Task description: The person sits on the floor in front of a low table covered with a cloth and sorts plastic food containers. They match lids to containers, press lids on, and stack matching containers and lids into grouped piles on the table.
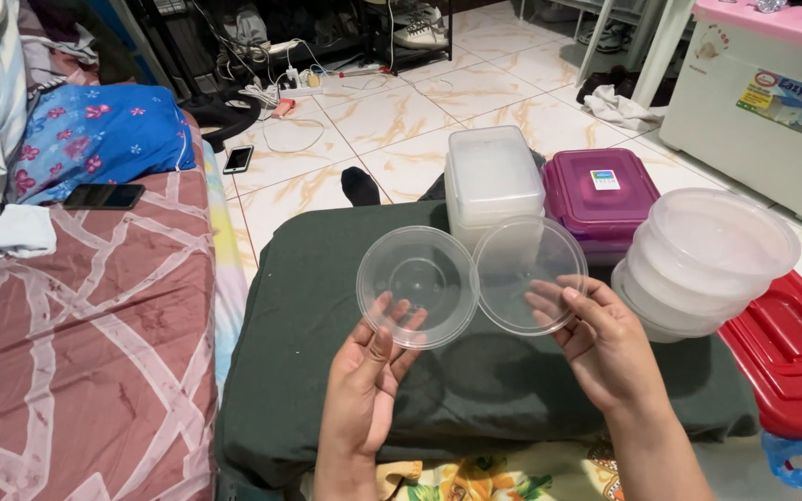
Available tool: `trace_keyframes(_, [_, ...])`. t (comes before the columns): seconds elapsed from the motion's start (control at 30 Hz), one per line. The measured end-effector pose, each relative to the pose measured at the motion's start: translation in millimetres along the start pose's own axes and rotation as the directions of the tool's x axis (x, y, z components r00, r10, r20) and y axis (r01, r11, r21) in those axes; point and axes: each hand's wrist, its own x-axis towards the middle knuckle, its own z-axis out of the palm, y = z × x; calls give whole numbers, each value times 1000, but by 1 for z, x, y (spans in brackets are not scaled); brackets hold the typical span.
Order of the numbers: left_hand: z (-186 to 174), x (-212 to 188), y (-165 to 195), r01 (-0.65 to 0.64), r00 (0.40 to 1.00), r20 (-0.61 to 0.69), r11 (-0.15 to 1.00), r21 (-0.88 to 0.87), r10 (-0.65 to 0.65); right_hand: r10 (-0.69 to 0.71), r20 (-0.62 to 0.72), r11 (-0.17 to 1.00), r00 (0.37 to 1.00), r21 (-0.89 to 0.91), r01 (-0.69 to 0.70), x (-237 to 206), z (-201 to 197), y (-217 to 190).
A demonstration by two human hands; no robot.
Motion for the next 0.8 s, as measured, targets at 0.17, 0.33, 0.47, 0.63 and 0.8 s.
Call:
trace_keyframes(0.17, [1,-1,0,14,1000,0,1000,-6,-14,-6,7,1000,1000,9,6,-2,-1,2])
trace_keyframes(0.33, [2,-3,-1,11,999,-32,1000,11,-10,-7,6,1000,1000,1,7,-4,0,2])
trace_keyframes(0.47, [12,-4,2,-70,989,-116,984,161,89,-53,21,994,998,-93,54,-10,7,-5])
trace_keyframes(0.63, [40,-11,4,-318,902,-84,786,530,422,-414,51,811,909,-431,394,-28,24,-5])
trace_keyframes(0.8, [56,-26,16,-406,642,408,-163,899,650,-693,553,-94,462,-705,703,-46,33,-11])
